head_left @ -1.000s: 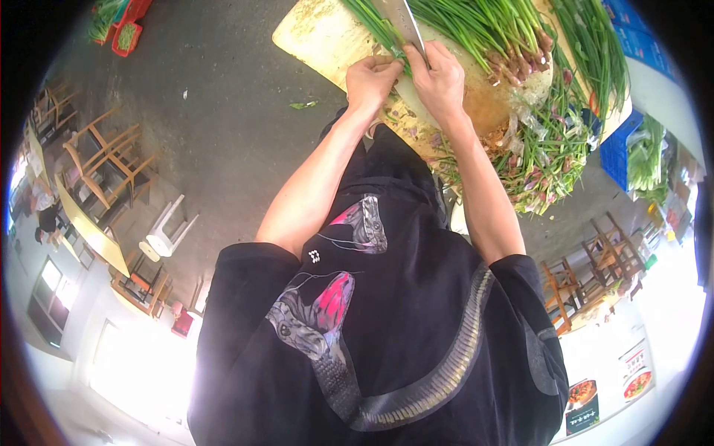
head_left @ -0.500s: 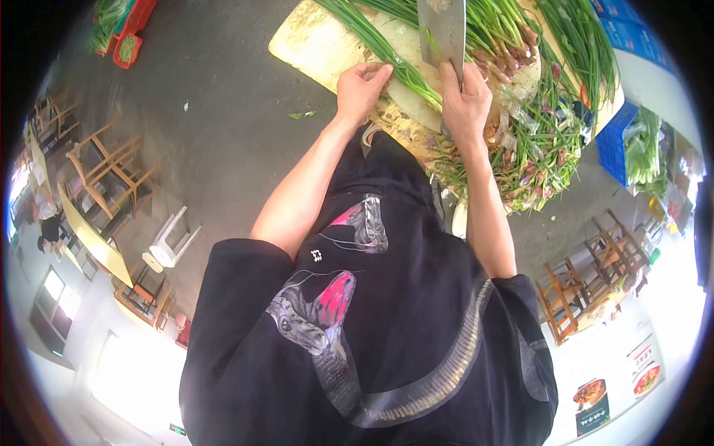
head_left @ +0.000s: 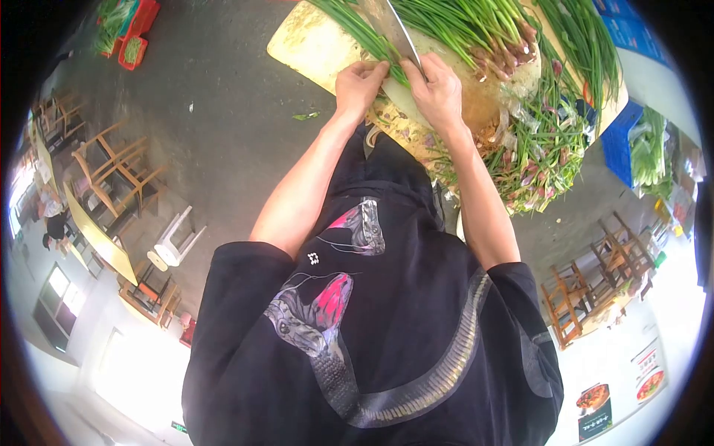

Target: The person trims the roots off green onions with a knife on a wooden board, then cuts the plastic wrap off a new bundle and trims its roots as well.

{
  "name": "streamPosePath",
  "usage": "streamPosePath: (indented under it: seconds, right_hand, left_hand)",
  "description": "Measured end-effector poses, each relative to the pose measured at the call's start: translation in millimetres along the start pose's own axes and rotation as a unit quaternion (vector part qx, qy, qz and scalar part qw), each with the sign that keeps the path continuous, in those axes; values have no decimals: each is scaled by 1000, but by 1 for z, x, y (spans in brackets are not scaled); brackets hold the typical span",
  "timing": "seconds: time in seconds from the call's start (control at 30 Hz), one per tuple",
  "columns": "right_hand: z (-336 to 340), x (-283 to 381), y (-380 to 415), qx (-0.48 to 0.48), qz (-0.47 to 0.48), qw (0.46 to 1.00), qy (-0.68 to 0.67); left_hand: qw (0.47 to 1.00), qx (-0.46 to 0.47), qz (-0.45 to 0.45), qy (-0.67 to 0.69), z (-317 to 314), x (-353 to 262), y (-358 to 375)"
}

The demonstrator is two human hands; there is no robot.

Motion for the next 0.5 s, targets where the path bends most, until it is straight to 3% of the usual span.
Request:
streamPosePath:
  seconds: [0.27,0.5]
  right_hand:
    - [-3,-8,-1,21,29,999,32]
    - [1,6,-6,-23,15,1000,13]
  left_hand:
    - [1000,-8,-9,20,-2,-1,5]
    - [999,5,-2,48,0,-3,9]
Point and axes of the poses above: each hand's wrist, its own y-axis away from the middle knuckle, its own z-axis out of the back of the hand, x = y × z, the point moved 1 cm from there along -y, towards the middle knuckle, and after that the axes turned 11 degrees about -x, right-handed, at the moved point
